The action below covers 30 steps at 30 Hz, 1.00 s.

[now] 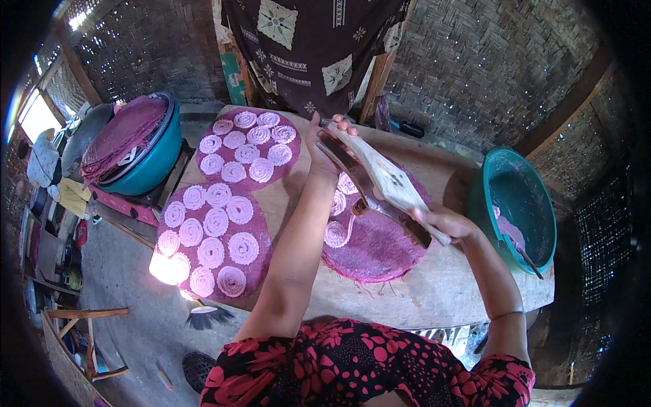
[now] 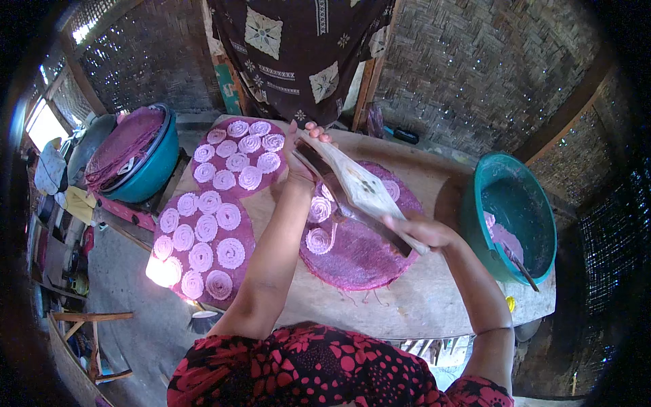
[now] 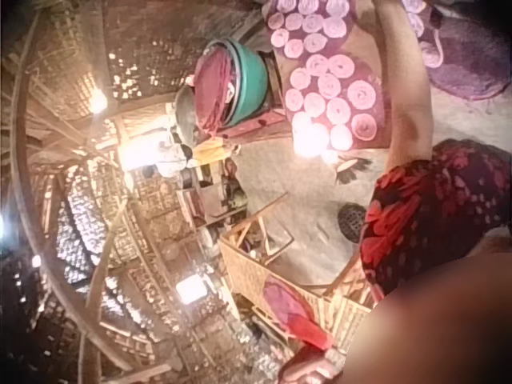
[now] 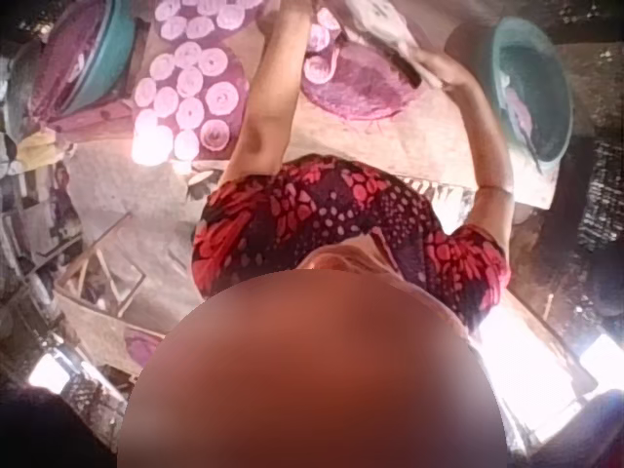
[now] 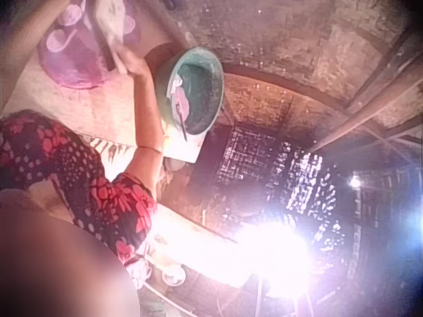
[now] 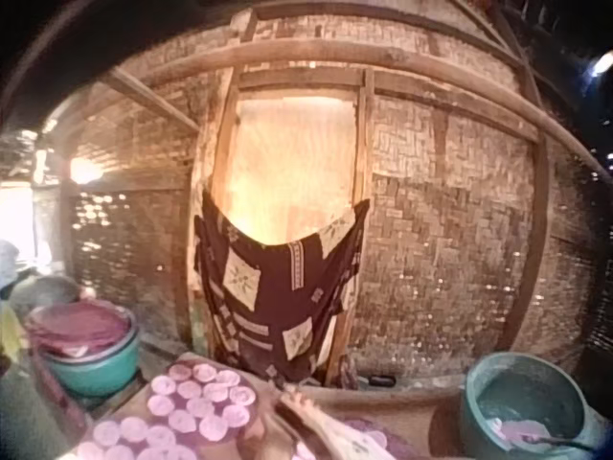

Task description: The person repeatedly scoops pink dough from a green basin, places it into a white mold, and presses it with a wooden stick to form small rolled shapes. The finished rolls are arranged on a purple mat on the table. The person continues this cycle throughout the clip.

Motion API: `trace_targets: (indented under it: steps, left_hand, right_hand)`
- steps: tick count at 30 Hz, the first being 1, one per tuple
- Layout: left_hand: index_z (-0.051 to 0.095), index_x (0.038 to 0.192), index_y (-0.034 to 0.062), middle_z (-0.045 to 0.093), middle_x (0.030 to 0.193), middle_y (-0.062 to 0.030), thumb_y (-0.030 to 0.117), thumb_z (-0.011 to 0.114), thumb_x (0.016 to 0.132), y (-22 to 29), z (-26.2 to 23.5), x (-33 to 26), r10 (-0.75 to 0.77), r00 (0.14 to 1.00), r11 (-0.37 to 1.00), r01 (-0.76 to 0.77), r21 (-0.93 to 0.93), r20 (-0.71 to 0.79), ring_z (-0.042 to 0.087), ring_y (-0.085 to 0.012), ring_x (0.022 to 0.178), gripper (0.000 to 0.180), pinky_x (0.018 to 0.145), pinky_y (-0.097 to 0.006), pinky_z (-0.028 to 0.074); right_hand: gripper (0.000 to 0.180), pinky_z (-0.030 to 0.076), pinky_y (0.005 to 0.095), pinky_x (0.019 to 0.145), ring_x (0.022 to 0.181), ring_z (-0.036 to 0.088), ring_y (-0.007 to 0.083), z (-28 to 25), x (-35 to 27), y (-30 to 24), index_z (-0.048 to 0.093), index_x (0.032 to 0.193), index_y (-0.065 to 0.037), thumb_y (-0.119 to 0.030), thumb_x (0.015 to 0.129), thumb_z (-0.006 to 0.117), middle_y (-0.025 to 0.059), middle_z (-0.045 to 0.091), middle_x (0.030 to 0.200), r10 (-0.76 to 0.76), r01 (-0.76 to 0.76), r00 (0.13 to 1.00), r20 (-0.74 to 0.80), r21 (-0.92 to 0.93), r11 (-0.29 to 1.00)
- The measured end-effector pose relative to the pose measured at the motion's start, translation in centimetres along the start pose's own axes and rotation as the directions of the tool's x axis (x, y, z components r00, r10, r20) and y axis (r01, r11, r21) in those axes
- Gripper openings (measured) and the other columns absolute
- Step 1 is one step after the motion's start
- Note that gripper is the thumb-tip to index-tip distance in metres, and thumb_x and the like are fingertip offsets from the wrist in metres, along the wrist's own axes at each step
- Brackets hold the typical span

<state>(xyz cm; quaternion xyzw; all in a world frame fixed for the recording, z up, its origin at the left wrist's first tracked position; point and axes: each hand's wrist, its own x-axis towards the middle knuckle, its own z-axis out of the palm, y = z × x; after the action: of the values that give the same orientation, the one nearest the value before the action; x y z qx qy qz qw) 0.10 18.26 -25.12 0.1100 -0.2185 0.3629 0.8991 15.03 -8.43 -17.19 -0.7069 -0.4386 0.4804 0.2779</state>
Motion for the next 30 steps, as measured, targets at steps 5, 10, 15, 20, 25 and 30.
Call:
trace_targets:
  steps: [5, 10, 15, 20, 25, 30]
  left_hand:
    - [0.059, 0.092, 0.0105, 0.060, 0.082, -0.0046, 0.058, 0.048, 0.094, 0.1, 2.0, 0.3, -0.030, 0.999, 0.999, 0.031, -0.030, 0.023, 0.057, -0.0258, 0.086, 0.049, 0.076, -0.041, 0.049]
    - [0.058, 0.094, 0.0115, 0.059, 0.083, -0.0027, 0.057, 0.048, 0.094, 2.5, 2.5, -0.9, 0.028, 0.999, 0.996, -0.025, 0.088, -0.036, 0.057, -0.0254, 0.086, 0.046, 0.078, -0.043, 0.049]
    - [0.059, 0.091, 0.0154, 0.058, 0.079, 0.0030, 0.048, 0.051, 0.095, 4.6, 3.4, -2.9, 0.067, 0.997, 0.977, -0.058, 0.203, -0.037, 0.060, -0.0196, 0.081, 0.034, 0.079, -0.044, 0.050]
    - [0.062, 0.099, 0.0125, 0.059, 0.086, 0.0006, 0.052, 0.047, 0.096, 5.4, 5.3, -4.7, 0.145, 0.973, 0.930, -0.072, 0.360, -0.180, 0.059, -0.0196, 0.087, 0.043, 0.086, -0.041, 0.050]
    - [0.059, 0.128, 0.0058, 0.065, 0.111, -0.0108, 0.067, 0.037, 0.096, 6.3, 4.9, -10.7, 0.370, 0.728, 0.460, 0.396, 0.795, -0.577, 0.059, -0.0243, 0.107, 0.072, 0.090, -0.032, 0.044]
    - [0.056, 0.129, -0.0004, 0.069, 0.112, -0.0164, 0.058, 0.028, 0.103, 4.2, 1.2, -18.5, 0.251, 0.845, -0.150, 0.516, 0.843, -0.472, 0.060, -0.0251, 0.110, 0.070, 0.100, -0.037, 0.040]
  right_hand:
    - [0.077, 0.051, 0.0290, 0.069, 0.078, 0.062, 0.0134, -0.4, -0.5, -0.4, 0.063, 0.113, -0.001, -0.073, 0.089, 0.052, 0.0072, 0.067, 0.087, -0.049, 0.034, 0.988, 0.145, 0.108, 0.994]
    - [0.065, 0.051, 0.0287, 0.068, 0.076, 0.064, 0.0145, 0.5, 1.3, -1.5, 0.064, 0.108, -0.002, -0.064, 0.097, 0.045, 0.0070, 0.067, 0.086, -0.028, 0.019, 0.955, 0.296, 0.032, 0.999]
    - [0.068, 0.051, 0.0285, 0.054, 0.065, 0.064, 0.0134, 2.7, 2.1, -1.8, 0.064, 0.099, 0.000, -0.067, 0.093, 0.050, 0.0066, 0.064, 0.078, -0.104, 0.081, 0.953, 0.284, 0.091, 0.993]
    - [0.064, 0.056, 0.0290, 0.064, 0.076, 0.069, 0.0167, 3.7, 2.4, -1.4, 0.061, 0.110, 0.000, -0.061, 0.096, 0.048, 0.0101, 0.069, 0.086, -0.102, 0.021, 0.910, 0.403, 0.201, 0.979]
    - [0.065, 0.057, 0.0320, 0.068, 0.075, 0.069, 0.0196, 4.5, 1.9, 0.5, 0.065, 0.106, 0.003, -0.061, 0.096, 0.051, 0.0121, 0.070, 0.086, -0.113, 0.029, 0.927, 0.358, 0.232, 0.972]
    - [0.066, 0.055, 0.0320, 0.069, 0.075, 0.068, 0.0198, 5.0, 1.9, 2.1, 0.064, 0.105, 0.002, -0.062, 0.096, 0.048, 0.0122, 0.069, 0.087, -0.220, 0.114, 0.935, 0.277, 0.355, 0.928]
